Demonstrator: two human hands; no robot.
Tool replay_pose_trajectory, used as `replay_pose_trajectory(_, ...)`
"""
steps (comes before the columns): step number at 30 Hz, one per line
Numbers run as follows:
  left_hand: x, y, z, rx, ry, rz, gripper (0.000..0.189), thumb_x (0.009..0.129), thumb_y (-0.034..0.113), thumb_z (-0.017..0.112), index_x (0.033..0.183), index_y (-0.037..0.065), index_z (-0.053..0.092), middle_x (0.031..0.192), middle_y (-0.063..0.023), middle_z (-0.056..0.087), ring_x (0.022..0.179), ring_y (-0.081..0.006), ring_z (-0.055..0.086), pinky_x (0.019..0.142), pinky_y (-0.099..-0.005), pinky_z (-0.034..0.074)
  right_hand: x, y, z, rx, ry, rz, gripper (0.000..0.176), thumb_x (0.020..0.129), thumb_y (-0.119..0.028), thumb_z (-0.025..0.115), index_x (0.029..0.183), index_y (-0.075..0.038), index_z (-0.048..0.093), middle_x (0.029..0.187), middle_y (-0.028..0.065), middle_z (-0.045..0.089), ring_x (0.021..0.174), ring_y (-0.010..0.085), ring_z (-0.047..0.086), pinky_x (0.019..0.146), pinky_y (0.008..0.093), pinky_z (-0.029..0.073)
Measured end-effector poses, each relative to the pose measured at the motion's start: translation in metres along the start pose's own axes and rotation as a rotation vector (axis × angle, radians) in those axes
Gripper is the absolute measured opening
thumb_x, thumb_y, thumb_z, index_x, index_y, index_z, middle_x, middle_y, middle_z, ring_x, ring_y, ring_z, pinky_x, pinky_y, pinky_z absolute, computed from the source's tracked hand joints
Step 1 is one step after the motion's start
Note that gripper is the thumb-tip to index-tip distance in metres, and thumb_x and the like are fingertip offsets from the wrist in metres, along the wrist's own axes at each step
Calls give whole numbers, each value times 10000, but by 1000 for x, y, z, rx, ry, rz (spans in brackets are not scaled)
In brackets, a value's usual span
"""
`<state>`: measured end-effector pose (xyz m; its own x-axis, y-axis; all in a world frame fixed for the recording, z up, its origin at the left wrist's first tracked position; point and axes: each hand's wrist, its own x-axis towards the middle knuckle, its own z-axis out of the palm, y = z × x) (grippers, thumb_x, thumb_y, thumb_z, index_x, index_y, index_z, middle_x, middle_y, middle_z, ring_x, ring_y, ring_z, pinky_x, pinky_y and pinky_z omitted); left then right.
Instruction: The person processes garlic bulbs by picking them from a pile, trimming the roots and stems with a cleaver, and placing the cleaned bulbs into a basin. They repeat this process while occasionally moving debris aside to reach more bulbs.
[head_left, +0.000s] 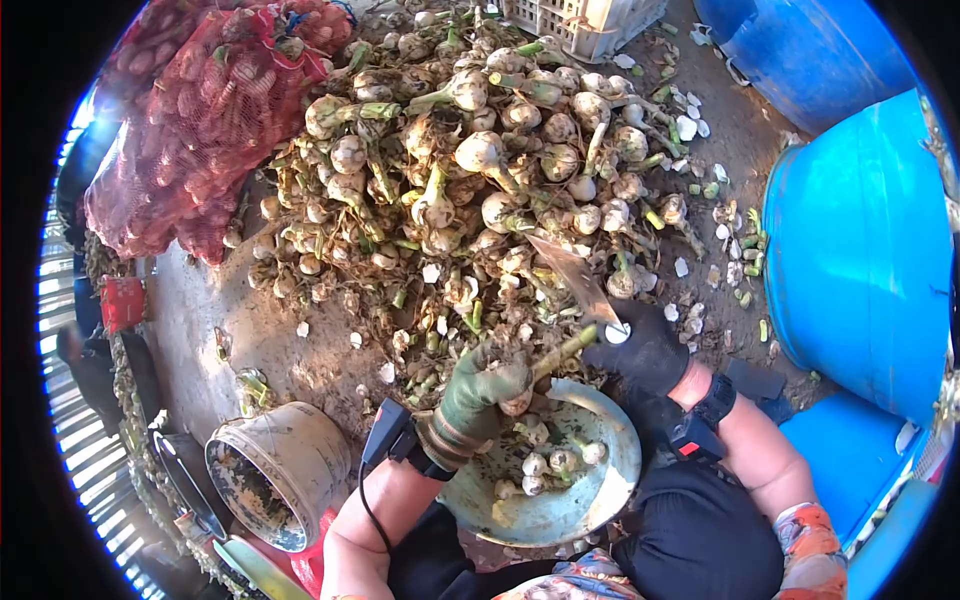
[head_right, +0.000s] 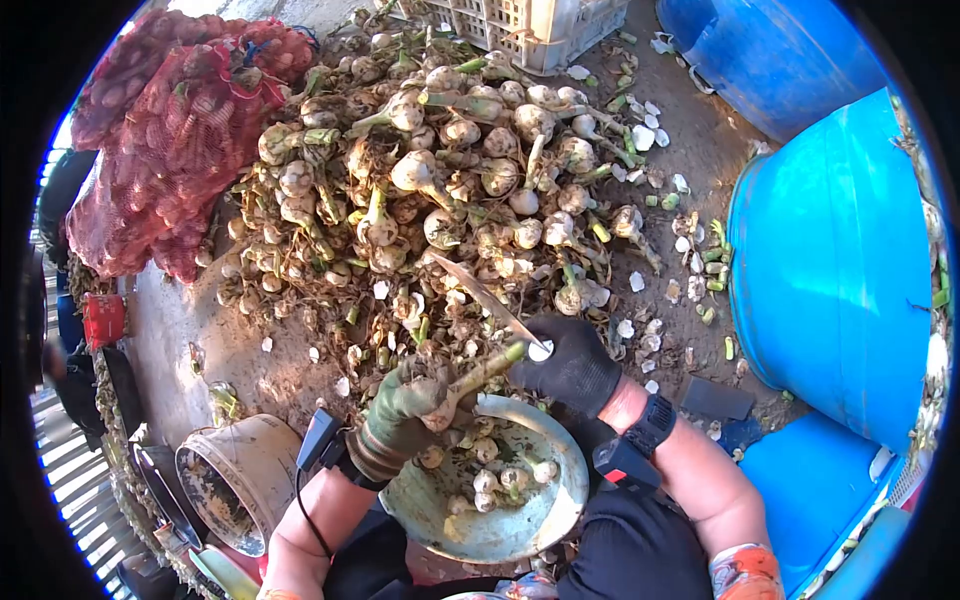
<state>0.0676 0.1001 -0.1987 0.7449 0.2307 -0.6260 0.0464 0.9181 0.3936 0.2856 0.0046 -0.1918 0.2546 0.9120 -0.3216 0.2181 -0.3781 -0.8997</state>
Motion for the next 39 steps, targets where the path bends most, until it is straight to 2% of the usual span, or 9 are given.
replay_pose_trajectory(6, -4, 9, 27, -106, 234, 160, 99, 734, 50, 613, 804, -7, 572, 711, -118, 595, 546, -213, 598, 459, -315, 514, -12, -2, 3, 86, -48, -64, 194, 695, -189, 684, 787, -29, 624, 654, 94, 618, 617, 167, 598, 585, 293, 466)
replay_pose_trajectory(12, -15, 19, 12, 542, -696, 173, 193, 790, 127, 669, 939, 46, 578, 909, -71, 588, 842, -146, 560, 609, -245, 457, -20, 62, 10, -394, -412, 162, 335, 612, -316, 654, 777, -25, 638, 720, 211, 613, 683, 352, 617, 622, 385, 490)
replay_pose_trajectory(14, -11, 34, 14, 742, -554, 105, 552, 653, 258, 797, 1073, -28, 580, 1087, -144, 573, 1034, -250, 531, 922, -398, 388, -16, 60, -1, -329, -237, 204, 319, 621, -296, 661, 775, -17, 636, 708, 208, 613, 666, 342, 617, 617, 380, 491)
replay_pose_trajectory(20, 95, 48, -53, 1827, 616, 762, 562, 718, 242, 705, 1200, 57, 482, 1071, -157, 579, 978, -293, 580, 832, -375, 478, -5, 41, -17, -246, -169, 234, 376, 693, -297, 679, 930, -7, 650, 740, 183, 643, 698, 224, 653, 630, 334, 493)
replay_pose_trajectory(23, 132, 47, -55, 2095, 721, 337, 498, 688, 189, 689, 1129, 46, 508, 1168, -176, 517, 1027, -325, 560, 814, -377, 504, -7, 46, -16, -203, -130, 200, 413, 694, -312, 688, 959, 2, 641, 761, 179, 650, 709, 218, 650, 650, 333, 492)
replay_pose_trajectory(26, 137, 50, -29, 2061, 683, -230, 702, 633, 359, 747, 1226, 102, 473, 1140, -163, 543, 977, -335, 568, 827, -401, 479, -8, 49, -19, -135, -139, 208, 439, 695, -326, 699, 974, 7, 635, 776, 179, 653, 722, 209, 649, 665, 331, 488)
replay_pose_trajectory(31, 124, 26, -60, 1916, 567, 141, 824, 551, 447, 783, 1245, 133, 469, 1219, -139, 510, 1168, -280, 431, 1014, -378, 341, -7, 39, -27, -171, -129, 209, 463, 690, -348, 711, 974, 10, 636, 775, 190, 650, 714, 236, 650, 664, 337, 483)
replay_pose_trajectory(36, 106, 26, -69, 1439, 482, 3, 995, 546, 412, 822, 1306, 12, 319, 1206, -131, 495, 1144, -228, 446, 980, -355, 382, -10, 33, -17, -273, -80, 134, 360, 691, -290, 688, 900, -1, 636, 750, 196, 630, 704, 301, 640, 626, 357, 494)
replay_pose_trajectory(39, 64, 43, -30, 1292, 277, 513, 972, 637, 475, 763, 1324, -11, 277, 1181, -140, 482, 1065, -238, 481, 984, -370, 365, -8, 14, -8, -399, -34, -20, 229, 680, -227, 661, 776, -24, 614, 692, 175, 599, 660, 334, 612, 579, 386, 490)
